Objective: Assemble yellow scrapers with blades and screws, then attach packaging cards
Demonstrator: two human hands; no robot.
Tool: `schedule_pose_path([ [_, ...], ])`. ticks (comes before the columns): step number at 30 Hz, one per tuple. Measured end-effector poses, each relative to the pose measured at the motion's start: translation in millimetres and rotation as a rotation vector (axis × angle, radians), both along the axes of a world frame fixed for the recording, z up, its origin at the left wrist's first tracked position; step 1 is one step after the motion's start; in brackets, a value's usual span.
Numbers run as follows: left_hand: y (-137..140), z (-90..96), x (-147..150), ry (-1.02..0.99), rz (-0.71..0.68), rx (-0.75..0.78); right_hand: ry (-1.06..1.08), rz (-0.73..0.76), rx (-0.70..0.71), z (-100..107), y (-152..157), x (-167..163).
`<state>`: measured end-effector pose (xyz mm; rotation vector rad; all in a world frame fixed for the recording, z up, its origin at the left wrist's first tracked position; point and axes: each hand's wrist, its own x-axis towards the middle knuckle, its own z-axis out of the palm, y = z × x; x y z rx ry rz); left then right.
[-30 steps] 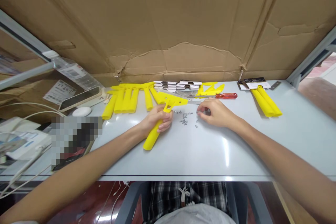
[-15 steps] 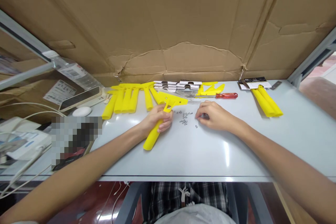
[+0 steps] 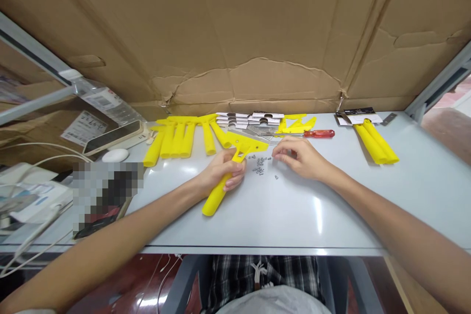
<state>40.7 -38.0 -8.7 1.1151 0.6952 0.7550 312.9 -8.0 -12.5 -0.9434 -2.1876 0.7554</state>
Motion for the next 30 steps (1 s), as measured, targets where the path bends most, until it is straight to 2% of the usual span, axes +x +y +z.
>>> schedule_pose_path([
  [4,-6.2,0.0,5.9,0.017,0.019,0.017,0.31,-0.012,-0.181,4.3,-5.6,-8.6],
  [9,-18.9,2.9,17.2,-0.012,0.017,0.008,0.384,-0.009,-0.322,3.6,-14.7,-20.5],
  [30,-23.4,3.3,20.0,-0.005,-0.001,-0.01,0.396,-0.027,-0.263,1.5,-18.9,-24.2],
])
